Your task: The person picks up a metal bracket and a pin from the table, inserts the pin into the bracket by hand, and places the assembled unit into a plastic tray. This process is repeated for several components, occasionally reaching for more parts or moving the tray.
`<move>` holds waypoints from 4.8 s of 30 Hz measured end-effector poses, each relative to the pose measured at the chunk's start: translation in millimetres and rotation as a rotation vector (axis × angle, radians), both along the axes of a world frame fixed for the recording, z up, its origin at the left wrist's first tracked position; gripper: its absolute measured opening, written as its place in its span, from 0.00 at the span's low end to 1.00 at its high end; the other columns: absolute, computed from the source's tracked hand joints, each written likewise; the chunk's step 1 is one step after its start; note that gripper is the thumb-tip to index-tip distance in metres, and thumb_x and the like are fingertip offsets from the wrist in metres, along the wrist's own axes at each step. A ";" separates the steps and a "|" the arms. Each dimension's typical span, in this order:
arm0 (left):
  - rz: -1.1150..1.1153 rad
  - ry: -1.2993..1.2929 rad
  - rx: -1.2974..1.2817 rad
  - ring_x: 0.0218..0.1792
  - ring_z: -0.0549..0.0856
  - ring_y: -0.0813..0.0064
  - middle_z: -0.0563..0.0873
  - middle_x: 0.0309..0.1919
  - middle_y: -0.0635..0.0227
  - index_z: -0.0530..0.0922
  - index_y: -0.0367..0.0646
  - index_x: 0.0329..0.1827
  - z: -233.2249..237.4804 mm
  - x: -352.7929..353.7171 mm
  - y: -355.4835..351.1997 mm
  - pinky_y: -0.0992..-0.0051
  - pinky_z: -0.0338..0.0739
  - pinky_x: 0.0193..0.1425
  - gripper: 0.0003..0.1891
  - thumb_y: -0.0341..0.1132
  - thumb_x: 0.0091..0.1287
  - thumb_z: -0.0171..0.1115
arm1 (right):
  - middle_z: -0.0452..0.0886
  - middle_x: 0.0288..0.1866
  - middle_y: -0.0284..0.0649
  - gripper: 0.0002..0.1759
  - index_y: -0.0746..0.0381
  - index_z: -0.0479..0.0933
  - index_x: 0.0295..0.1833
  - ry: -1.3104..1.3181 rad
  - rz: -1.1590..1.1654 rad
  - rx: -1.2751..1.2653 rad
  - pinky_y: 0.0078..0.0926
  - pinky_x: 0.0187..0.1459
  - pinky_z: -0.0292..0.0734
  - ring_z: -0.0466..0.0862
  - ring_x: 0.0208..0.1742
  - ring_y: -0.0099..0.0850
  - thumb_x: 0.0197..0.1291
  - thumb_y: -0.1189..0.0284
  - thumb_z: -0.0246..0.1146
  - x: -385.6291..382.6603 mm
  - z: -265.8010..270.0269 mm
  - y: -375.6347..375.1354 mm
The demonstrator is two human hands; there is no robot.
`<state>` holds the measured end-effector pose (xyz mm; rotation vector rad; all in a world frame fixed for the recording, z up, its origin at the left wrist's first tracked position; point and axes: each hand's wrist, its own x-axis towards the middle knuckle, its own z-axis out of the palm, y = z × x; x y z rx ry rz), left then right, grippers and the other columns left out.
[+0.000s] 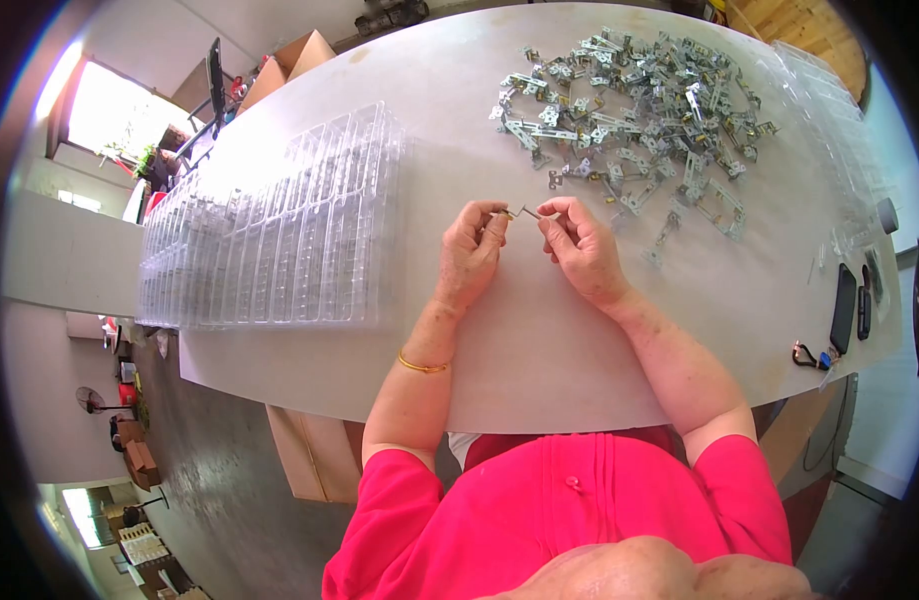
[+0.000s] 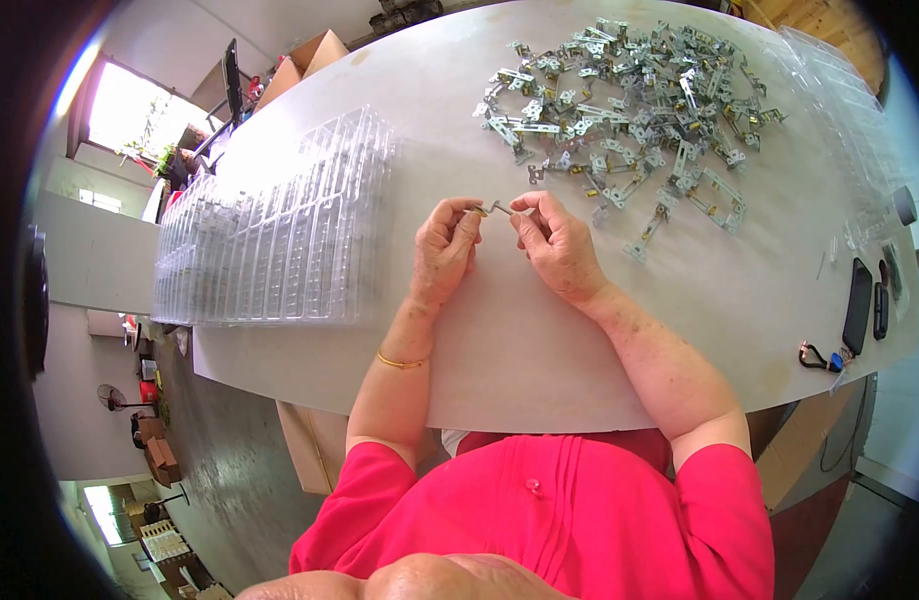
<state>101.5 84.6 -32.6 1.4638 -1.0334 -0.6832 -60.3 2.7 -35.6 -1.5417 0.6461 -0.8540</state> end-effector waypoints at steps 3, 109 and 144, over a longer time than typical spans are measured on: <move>0.019 -0.057 -0.004 0.18 0.70 0.91 0.80 0.28 0.74 0.79 0.37 0.53 0.1 0.8 0.4 0.86 0.64 0.20 0.09 0.31 0.76 0.58 | 0.79 0.28 0.31 0.09 0.62 0.75 0.54 -0.008 0.024 0.002 0.18 0.32 0.74 0.78 0.29 0.18 0.71 0.73 0.61 -1.5 0.7 -0.2; -0.301 0.512 0.180 0.15 0.79 0.81 0.83 0.26 0.65 0.75 0.39 0.45 13.6 13.7 5.7 0.81 0.72 0.17 0.09 0.36 0.74 0.62 | 0.81 0.52 0.33 0.03 0.60 0.79 0.45 -0.163 0.297 0.163 0.17 0.53 0.73 0.78 0.48 0.18 0.73 0.74 0.60 -13.7 6.1 -16.6; -0.217 0.267 0.062 0.23 0.77 0.84 0.80 0.25 0.72 0.80 0.38 0.43 10.5 6.8 7.3 0.82 0.73 0.26 0.13 0.41 0.77 0.58 | 0.71 0.21 0.23 0.09 0.59 0.82 0.48 -0.077 0.158 0.227 0.15 0.23 0.64 0.69 0.22 0.13 0.72 0.65 0.64 -7.7 11.7 3.6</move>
